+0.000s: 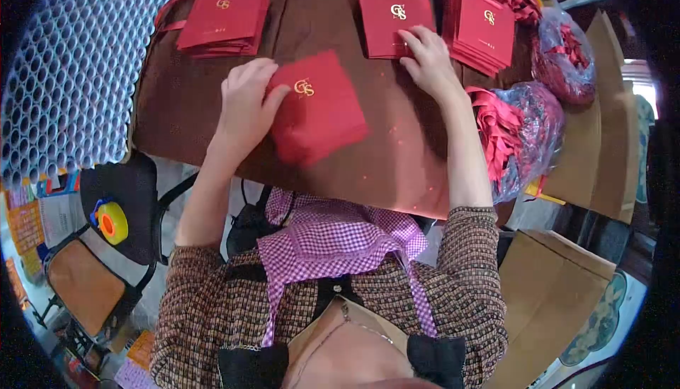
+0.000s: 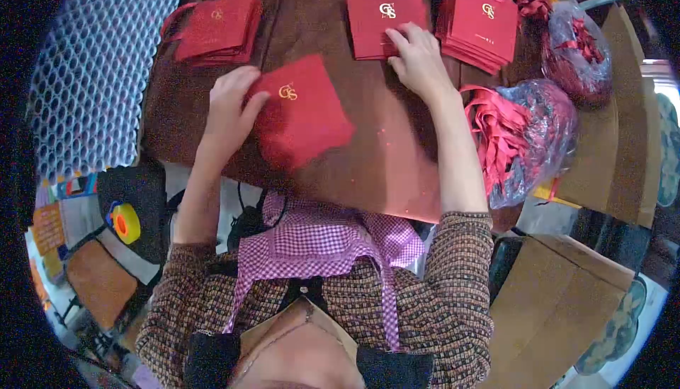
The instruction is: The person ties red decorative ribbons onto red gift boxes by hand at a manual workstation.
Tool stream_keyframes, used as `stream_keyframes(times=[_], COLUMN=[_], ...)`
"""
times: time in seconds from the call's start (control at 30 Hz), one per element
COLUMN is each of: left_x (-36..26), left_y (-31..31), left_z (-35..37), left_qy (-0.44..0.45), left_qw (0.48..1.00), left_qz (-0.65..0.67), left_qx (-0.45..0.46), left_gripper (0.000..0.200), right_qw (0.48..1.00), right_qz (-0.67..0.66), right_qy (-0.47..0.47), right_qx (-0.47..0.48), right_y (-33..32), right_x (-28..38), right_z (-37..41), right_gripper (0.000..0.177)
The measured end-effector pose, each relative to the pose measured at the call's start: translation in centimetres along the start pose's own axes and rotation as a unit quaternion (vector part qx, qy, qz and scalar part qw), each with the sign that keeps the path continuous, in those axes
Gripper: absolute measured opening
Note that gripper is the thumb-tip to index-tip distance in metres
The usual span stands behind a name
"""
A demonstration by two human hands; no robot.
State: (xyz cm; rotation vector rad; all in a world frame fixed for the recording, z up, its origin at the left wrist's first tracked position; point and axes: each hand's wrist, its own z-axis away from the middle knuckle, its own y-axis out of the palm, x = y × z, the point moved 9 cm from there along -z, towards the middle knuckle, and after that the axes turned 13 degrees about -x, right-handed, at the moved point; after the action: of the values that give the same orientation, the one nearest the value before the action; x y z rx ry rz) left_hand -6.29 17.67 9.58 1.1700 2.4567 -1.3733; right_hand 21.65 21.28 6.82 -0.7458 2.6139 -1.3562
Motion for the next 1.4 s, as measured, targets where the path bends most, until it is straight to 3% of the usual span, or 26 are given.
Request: stream_keyframes(times=[0.03,0.13,0.23,0.37,0.47,0.67,0.83,0.9,0.97,1.03,1.1,1.17,1.2,1.23,1.33,1.37,1.4], left_x=[-0.1,0.3,0.4,0.6,-0.5,-1.2,0.1,1.5,-0.7,-2.6,-4.8,-7.7,-8.3,-9.3,-10.8,-10.9,-10.9], left_y=[0.4,2.1,2.8,3.6,3.7,3.3,3.0,3.0,2.1,2.7,2.6,3.7,4.3,5.3,7.5,8.2,9.6], left_z=[-0.2,0.0,0.3,0.4,0.2,-0.4,-1.3,-1.2,-1.4,-0.7,0.1,2.0,2.6,3.8,7.2,8.3,10.0], left_qy=[0.020,0.018,0.020,0.030,0.049,0.021,-0.003,-0.144,-0.159,-0.232,-0.235,-0.292,-0.261,-0.269,-0.258,-0.245,-0.287], left_qw=[0.999,0.998,0.997,0.996,0.993,0.986,0.995,0.982,0.974,0.907,0.912,0.842,0.870,0.852,0.864,0.870,0.833], left_qz=[-0.036,-0.053,-0.062,-0.064,-0.087,-0.149,-0.081,0.070,0.101,0.310,0.288,0.400,0.355,0.376,0.343,0.328,0.353], left_qx=[-0.013,0.021,0.043,0.051,0.064,0.068,0.050,0.097,0.122,0.164,0.172,0.216,0.222,0.246,0.265,0.276,0.316], left_gripper=[0.038,0.043,0.046,0.050,0.051,0.047,0.035,0.027,0.019,0.013,0.009,0.012,0.015,0.020,0.025,0.027,0.028], right_qw=[0.999,0.991,0.970,0.934,0.920,0.903,0.889,0.902,0.909,0.843,0.850,0.769,0.777,0.859,0.870,0.895,0.915], right_qz=[0.022,-0.002,0.014,0.108,0.177,0.232,0.263,0.205,0.184,0.004,-0.019,-0.235,-0.230,-0.184,-0.130,-0.087,-0.045], right_qy=[-0.027,0.069,0.203,0.313,0.320,0.335,0.355,0.347,0.341,0.485,0.473,0.547,0.556,0.457,0.466,0.427,0.386], right_qx=[-0.034,-0.111,-0.132,-0.137,-0.140,-0.139,-0.119,-0.153,-0.155,-0.231,-0.230,-0.232,-0.187,-0.140,-0.091,-0.100,-0.108], right_y=[-1.6,-6.4,-10.9,-14.2,-15.7,-15.8,-15.2,-15.5,-16.5,-17.2,-17.4,-15.8,-15.1,-14.9,-14.0,-14.9,-15.6], right_x=[0.7,0.6,0.7,0.0,1.1,2.2,1.2,1.1,1.4,0.5,0.6,0.7,1.4,2.2,2.2,2.5,2.9], right_z=[-0.2,1.6,7.0,16.4,20.9,22.5,23.4,23.2,22.5,23.5,23.3,23.6,23.6,22.6,24.0,23.4,22.8], right_gripper=[0.050,0.039,0.024,0.021,0.017,0.019,0.015,0.014,0.012,0.016,0.023,0.025,0.026,0.024,0.024,0.022,0.021])
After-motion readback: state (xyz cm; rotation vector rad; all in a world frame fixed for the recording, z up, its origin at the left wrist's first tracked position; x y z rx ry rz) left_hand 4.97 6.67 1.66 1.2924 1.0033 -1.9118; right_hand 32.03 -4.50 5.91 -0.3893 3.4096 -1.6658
